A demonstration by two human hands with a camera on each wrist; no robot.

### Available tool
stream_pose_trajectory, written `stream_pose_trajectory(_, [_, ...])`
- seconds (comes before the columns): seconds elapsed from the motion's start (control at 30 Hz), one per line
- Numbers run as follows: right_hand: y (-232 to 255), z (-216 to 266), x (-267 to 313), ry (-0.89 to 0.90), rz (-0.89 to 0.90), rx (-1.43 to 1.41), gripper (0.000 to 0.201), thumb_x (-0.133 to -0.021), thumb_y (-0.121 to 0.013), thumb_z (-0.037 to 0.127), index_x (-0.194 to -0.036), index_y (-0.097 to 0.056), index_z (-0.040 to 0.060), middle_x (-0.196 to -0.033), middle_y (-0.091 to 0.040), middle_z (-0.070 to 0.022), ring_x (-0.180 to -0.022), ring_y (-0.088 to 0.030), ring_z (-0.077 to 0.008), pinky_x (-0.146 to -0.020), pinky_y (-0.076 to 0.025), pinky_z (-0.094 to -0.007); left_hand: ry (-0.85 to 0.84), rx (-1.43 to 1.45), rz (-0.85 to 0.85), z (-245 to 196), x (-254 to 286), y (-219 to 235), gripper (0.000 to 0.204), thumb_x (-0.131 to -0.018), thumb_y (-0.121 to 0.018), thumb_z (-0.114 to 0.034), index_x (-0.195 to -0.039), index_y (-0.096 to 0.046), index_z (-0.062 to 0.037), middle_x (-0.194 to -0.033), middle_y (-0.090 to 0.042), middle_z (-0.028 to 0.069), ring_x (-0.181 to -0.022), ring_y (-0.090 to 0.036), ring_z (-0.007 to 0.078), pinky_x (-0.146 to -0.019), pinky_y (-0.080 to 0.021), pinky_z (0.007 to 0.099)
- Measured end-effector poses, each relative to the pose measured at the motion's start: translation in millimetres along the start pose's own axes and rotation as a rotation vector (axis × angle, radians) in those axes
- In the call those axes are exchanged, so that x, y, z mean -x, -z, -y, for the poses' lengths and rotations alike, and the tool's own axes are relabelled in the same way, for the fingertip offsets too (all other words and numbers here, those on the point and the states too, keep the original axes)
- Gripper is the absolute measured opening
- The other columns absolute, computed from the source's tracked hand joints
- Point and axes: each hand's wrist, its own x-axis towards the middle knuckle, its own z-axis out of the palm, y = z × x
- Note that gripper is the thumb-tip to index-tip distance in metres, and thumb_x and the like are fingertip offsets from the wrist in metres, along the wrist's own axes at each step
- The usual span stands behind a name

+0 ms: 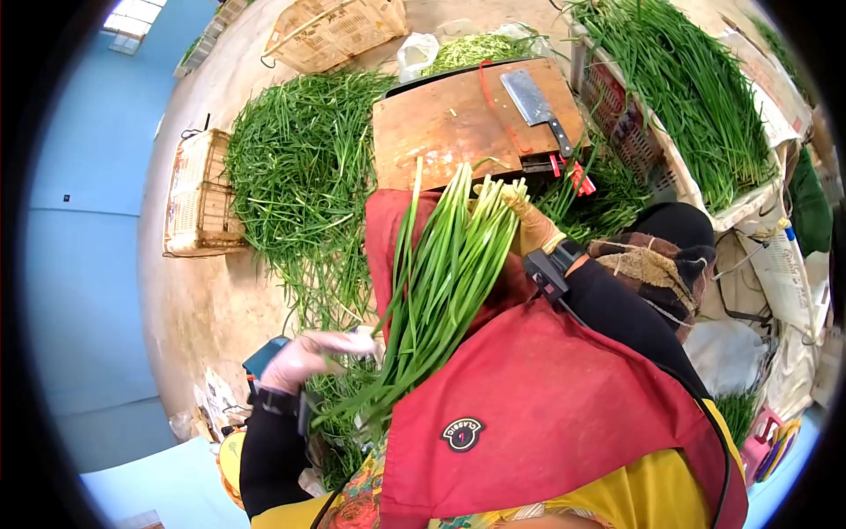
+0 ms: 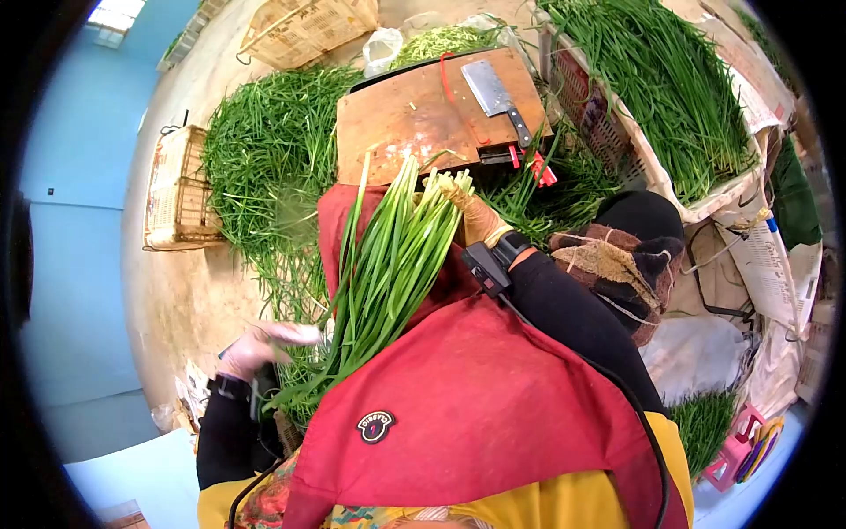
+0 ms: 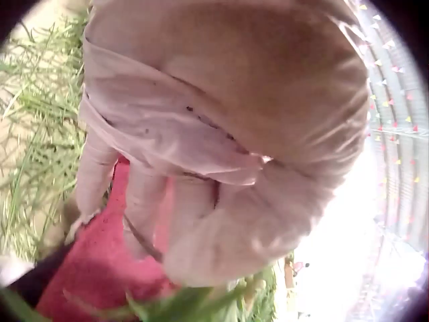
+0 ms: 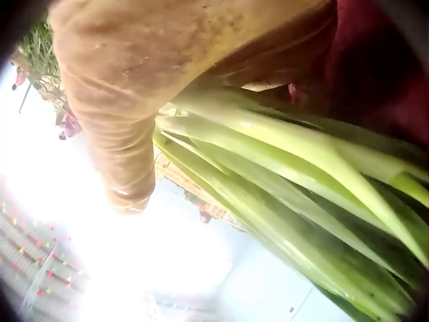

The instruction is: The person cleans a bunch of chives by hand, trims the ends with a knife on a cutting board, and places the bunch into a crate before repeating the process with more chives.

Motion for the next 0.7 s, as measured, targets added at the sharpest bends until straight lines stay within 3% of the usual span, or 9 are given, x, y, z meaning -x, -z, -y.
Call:
stream_pose_trajectory(0.07, [0,0,-6,-0.036,-0.024,-0.04,0.042,-0.088,-0.068,0.035,-0.117,-0.06,0.0041,-0.109,-0.067,-0.0099,-0.097,-0.064,-0.0216,-0.091,-0.05,-0.0357,-0.03,0.062,-0.208,-4,-5,32,0.041,-0.069,-0.063,0.002,-0.109,-0.069,-0.0019,-0.114,-0.068,0.0111,-0.11,-0.062,0.0235,-0.101,-0.044,0.0345])
stream_pose_trajectory(0.17, [-6,4,-12,-0.044,0.03,-0.033,0.044,-0.088,-0.068,0.035,-0.12,-0.059,0.005,-0.111,-0.066,-0.0098,-0.1,-0.063,-0.0221,-0.09,-0.05,-0.0374,-0.108,0.072,-0.356,-24,-39,56,0.043,-0.075,-0.064,-0.007,-0.118,-0.064,-0.0037,-0.115,-0.067,0.01,-0.103,-0.064,0.0206,-0.096,-0.047,0.0303])
stream_pose_trajectory(0.27, [-8,6,-20,-0.064,0.047,-0.011,0.046,-0.088,-0.068,0.035,-0.123,-0.058,0.0076,-0.113,-0.065,-0.0101,-0.103,-0.063,-0.023,-0.09,-0.051,-0.0397,-0.192,-0.084,-0.399,-53,-79,44,0.047,-0.082,-0.069,-0.017,-0.126,-0.059,-0.0047,-0.123,-0.062,0.0084,-0.106,-0.061,0.0179,-0.095,-0.047,0.0297])
stream_pose_trajectory(0.33, [-19,10,-24,-0.078,0.085,-0.033,0.046,-0.087,-0.069,0.035,-0.123,-0.058,0.009,-0.114,-0.065,-0.0098,-0.103,-0.063,-0.0235,-0.091,-0.051,-0.0404,-0.344,-0.174,-0.406,-63,-114,11,0.052,-0.083,-0.072,-0.024,-0.128,-0.057,-0.0041,-0.127,-0.059,0.0069,-0.11,-0.058,0.0176,-0.096,-0.046,0.0328])
stream_pose_trajectory(0.37, [-23,13,-24,-0.102,0.107,-0.02,0.048,-0.087,-0.069,0.035,-0.126,-0.056,0.0102,-0.116,-0.065,-0.0094,-0.105,-0.063,-0.0237,-0.092,-0.051,-0.0406,-0.431,-0.381,-0.396,-60,-129,6,0.055,-0.082,-0.074,-0.028,-0.128,-0.056,-0.0033,-0.127,-0.058,0.0095,-0.112,-0.057,0.0215,-0.097,-0.044,0.0346])
stream_pose_trajectory(0.4, [-25,13,-27,-0.103,0.107,-0.016,0.048,-0.087,-0.069,0.035,-0.126,-0.056,0.0102,-0.116,-0.065,-0.0094,-0.105,-0.063,-0.0237,-0.092,-0.051,-0.0406,-0.575,-0.815,-0.483,-64,-137,-1,0.054,-0.082,-0.073,-0.03,-0.125,-0.057,-0.003,-0.121,-0.06,0.0142,-0.112,-0.057,0.0263,-0.097,-0.044,0.0345])
stream_pose_trajectory(0.47, [-30,13,-35,-0.149,0.162,-0.009,0.053,-0.086,-0.07,0.036,-0.129,-0.053,0.0107,-0.118,-0.064,-0.0093,-0.106,-0.062,-0.0238,-0.093,-0.051,-0.041,-0.767,-0.989,-0.591,-65,-151,-15,0.052,-0.082,-0.073,-0.032,-0.122,-0.058,-0.0032,-0.115,-0.062,0.0176,-0.109,-0.058,0.0303,-0.095,-0.046,0.0361])
stream_pose_trajectory(0.6, [-39,15,-42,-0.175,0.208,0.03,0.059,-0.085,-0.07,0.038,-0.132,-0.05,0.0088,-0.122,-0.062,-0.0111,-0.106,-0.063,-0.0235,-0.092,-0.051,-0.0412,-0.897,-0.878,-0.538,-60,-163,-45,0.047,-0.082,-0.073,-0.028,-0.119,-0.059,-0.0019,-0.11,-0.065,0.0165,-0.106,-0.062,0.0319,-0.094,-0.048,0.0367])
stream_pose_trajectory(0.7, [-55,13,-38,-0.137,0.272,-0.004,0.061,-0.086,-0.07,0.036,-0.133,-0.048,0.0053,-0.123,-0.061,-0.0136,-0.108,-0.062,-0.0259,-0.096,-0.05,-0.041,-0.879,-0.761,-0.522,-56,-161,-56,0.045,-0.079,-0.075,-0.02,-0.117,-0.06,-0.001,-0.114,-0.064,0.017,-0.11,-0.06,0.0313,-0.096,-0.046,0.0361])
